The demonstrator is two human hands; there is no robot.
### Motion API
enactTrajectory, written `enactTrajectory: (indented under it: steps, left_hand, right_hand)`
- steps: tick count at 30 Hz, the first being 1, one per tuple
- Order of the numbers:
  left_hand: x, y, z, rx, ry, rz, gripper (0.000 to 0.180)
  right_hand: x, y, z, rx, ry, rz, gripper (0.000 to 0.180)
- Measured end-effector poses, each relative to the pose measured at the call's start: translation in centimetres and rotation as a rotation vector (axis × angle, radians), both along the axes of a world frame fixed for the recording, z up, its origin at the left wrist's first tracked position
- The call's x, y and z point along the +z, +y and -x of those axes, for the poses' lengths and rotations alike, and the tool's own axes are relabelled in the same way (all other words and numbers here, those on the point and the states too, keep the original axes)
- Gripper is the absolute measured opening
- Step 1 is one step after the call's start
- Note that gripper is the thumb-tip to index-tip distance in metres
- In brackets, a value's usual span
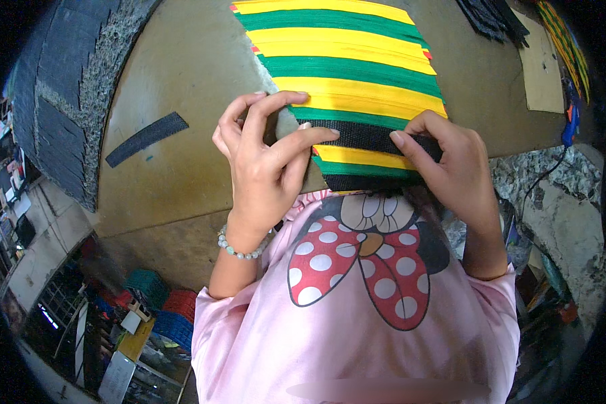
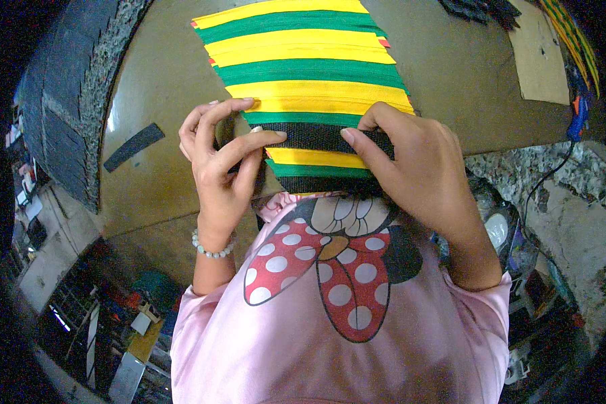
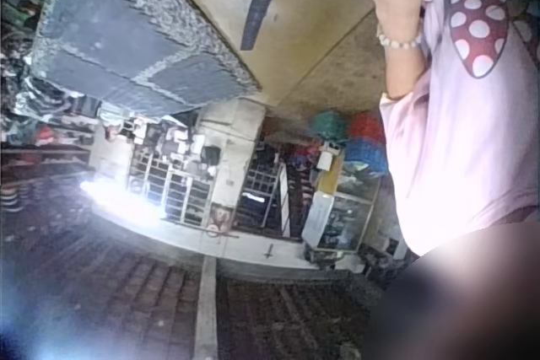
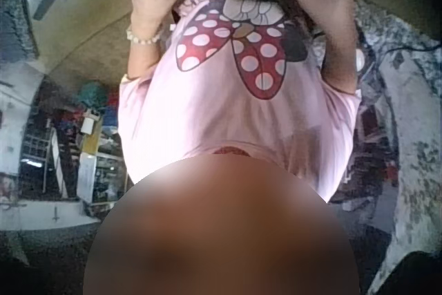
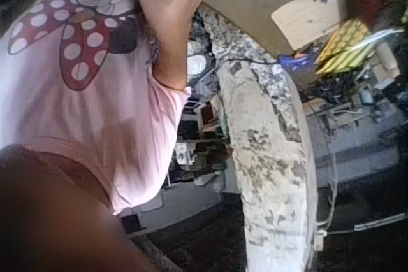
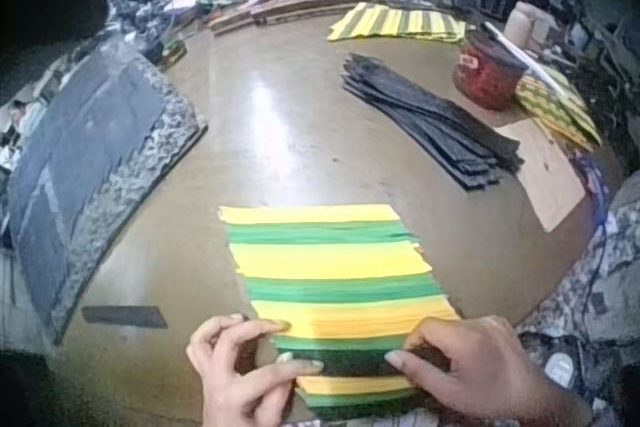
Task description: The person aligns and presses black fabric strips onto a stack of green and yellow striped fabric pieces on a work table. They repeatedly pick up black strips, position them along the edges, and smooth them down by hand. The person flips the stack to show the patterned side and continues attaching strips.
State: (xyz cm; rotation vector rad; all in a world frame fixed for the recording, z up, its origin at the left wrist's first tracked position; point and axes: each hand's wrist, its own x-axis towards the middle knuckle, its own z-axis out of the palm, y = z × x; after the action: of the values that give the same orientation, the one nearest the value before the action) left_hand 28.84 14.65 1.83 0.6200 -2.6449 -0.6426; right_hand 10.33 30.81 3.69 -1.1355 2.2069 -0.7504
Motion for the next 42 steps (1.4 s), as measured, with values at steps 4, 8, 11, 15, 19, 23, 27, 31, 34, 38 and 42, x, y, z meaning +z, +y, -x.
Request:
enactTrajectory:
  steps: [4, 8, 11, 15, 19, 23, 27, 31, 34, 38, 42]
  left_hand:
    - [-0.01, 0.01, 0.22, -0.004, -0.001, 0.005, 0.027]
    - [0.03, 0.07, 0.28, -0.007, -0.013, 0.018, 0.029]
    - [0.04, 0.13, 0.25, -0.007, -0.030, 0.024, 0.029]
    - [-0.04, 0.18, 0.21, 0.000, -0.041, 0.021, 0.029]
    - [-0.13, 0.06, 0.20, -0.009, -0.037, 0.028, 0.030]
    - [-0.03, 0.10, 0.20, -0.010, -0.051, 0.031, 0.030]
    - [0.24, 0.24, 0.23, -0.017, -0.062, 0.049, 0.032]
    - [0.31, 0.21, 0.32, -0.030, -0.065, 0.055, 0.032]
    - [0.28, 0.24, 0.23, -0.031, -0.070, 0.056, 0.032]
    - [0.09, 0.32, 0.11, -0.019, -0.054, 0.038, 0.031]
    - [-0.21, 0.50, 0.01, -0.002, -0.018, 0.045, 0.031]
  right_hand:
    - [0.08, -0.02, -0.08, 0.005, 0.007, 0.015, 0.024]
    - [0.05, -0.03, -0.14, -0.005, -0.017, 0.009, 0.024]
    - [0.08, -0.03, -0.10, -0.008, -0.032, -0.009, 0.023]
    - [0.13, -0.14, 0.09, -0.015, -0.041, -0.033, 0.023]
    - [0.05, -0.26, 0.27, 0.011, -0.010, 0.007, 0.022]
    - [-0.12, -0.22, 0.29, 0.012, -0.001, -0.010, 0.023]
    - [-0.27, -0.14, 0.33, -0.003, -0.033, -0.035, 0.023]
    - [-0.36, -0.11, 0.44, 0.007, -0.033, -0.058, 0.024]
    - [-0.40, -0.18, 0.42, 0.005, -0.028, -0.025, 0.024]
    - [-0.30, -0.22, 0.37, 0.000, -0.022, -0.036, 0.023]
    - [-0.16, -0.24, 0.34, -0.004, -0.022, -0.041, 0.024]
